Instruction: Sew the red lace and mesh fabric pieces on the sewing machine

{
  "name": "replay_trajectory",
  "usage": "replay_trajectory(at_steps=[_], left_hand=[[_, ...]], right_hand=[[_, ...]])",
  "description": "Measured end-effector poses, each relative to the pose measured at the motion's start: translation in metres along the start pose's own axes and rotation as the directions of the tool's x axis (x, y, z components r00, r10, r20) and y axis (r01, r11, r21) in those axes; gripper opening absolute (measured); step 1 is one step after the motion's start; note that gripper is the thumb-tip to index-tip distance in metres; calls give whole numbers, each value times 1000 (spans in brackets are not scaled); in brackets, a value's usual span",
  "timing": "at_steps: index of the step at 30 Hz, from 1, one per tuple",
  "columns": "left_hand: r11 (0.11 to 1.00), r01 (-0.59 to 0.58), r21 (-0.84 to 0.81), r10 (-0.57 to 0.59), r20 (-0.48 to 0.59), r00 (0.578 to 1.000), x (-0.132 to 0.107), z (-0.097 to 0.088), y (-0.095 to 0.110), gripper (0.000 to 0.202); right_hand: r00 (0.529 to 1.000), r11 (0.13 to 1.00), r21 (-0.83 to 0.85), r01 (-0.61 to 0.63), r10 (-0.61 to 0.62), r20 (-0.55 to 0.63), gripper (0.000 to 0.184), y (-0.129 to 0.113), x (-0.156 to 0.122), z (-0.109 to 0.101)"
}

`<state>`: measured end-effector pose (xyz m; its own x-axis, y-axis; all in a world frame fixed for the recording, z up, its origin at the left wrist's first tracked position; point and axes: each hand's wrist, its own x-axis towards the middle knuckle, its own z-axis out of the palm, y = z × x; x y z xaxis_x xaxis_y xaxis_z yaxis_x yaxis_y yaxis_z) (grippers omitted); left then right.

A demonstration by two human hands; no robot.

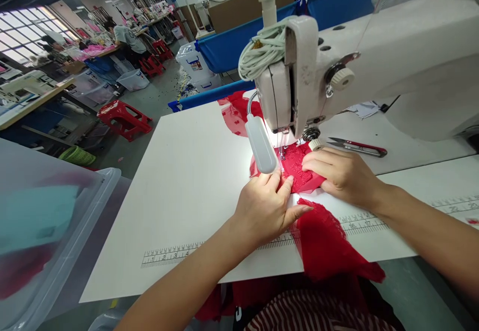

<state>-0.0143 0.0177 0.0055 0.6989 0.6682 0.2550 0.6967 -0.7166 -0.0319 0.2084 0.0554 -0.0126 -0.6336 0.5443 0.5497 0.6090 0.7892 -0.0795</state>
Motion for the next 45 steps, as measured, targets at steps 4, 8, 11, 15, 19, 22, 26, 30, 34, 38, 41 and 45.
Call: replay_trajectory(at_steps=[4, 8, 11, 15, 19, 22, 26, 30, 34, 38, 41, 45], left_hand=[[1000, 0, 7, 0, -5, 1000, 0, 1, 1, 69], [1000, 3, 21, -2, -24, 1000, 1, 4, 1, 73], [999, 10, 37, -8, -50, 999, 1, 6, -1, 76], [998, 8, 65, -3, -72, 997, 3, 8, -2, 76], [994, 0, 111, 8, -68, 998, 4, 11, -2, 76], [990, 4, 144, 7, -80, 997, 3, 13, -2, 78], [984, 14, 175, 0, -80, 997, -1, 12, -1, 80], [980, 37, 195, -26, -61, 998, -3, 8, 2, 81], [983, 28, 181, -14, -76, 997, -1, 6, 6, 87], [985, 14, 174, 0, -79, 997, 0, 7, 8, 87], [984, 8, 179, 5, -68, 998, 1, 7, 8, 87], [984, 20, 178, -13, -41, 999, 2, 7, 6, 85]], right_hand=[[1000, 1000, 4, -11, 11, 4, 32, 0, -1, 0], [1000, 1000, 6, -18, 18, -5, 31, 2, -1, 1], [1000, 1000, 20, -12, 12, -17, 30, 3, 0, 3], [999, 999, 42, -20, 21, -34, 32, 5, 3, 6], [998, 999, 32, -30, 31, -48, 33, 6, 5, 8], [997, 999, 9, -40, 41, -59, 37, 3, 7, 8], [996, 999, -24, -48, 46, -76, 37, 2, 8, 6], [994, 995, -50, -88, 85, -61, 36, 4, 5, 7], [993, 993, -47, -107, 104, -63, 37, 7, 3, 9], [993, 995, -36, -96, 93, -80, 36, 9, 2, 11], [992, 994, -42, -97, 94, -80, 35, 10, 3, 12], [992, 993, -41, -110, 107, -72, 36, 11, 4, 13]])
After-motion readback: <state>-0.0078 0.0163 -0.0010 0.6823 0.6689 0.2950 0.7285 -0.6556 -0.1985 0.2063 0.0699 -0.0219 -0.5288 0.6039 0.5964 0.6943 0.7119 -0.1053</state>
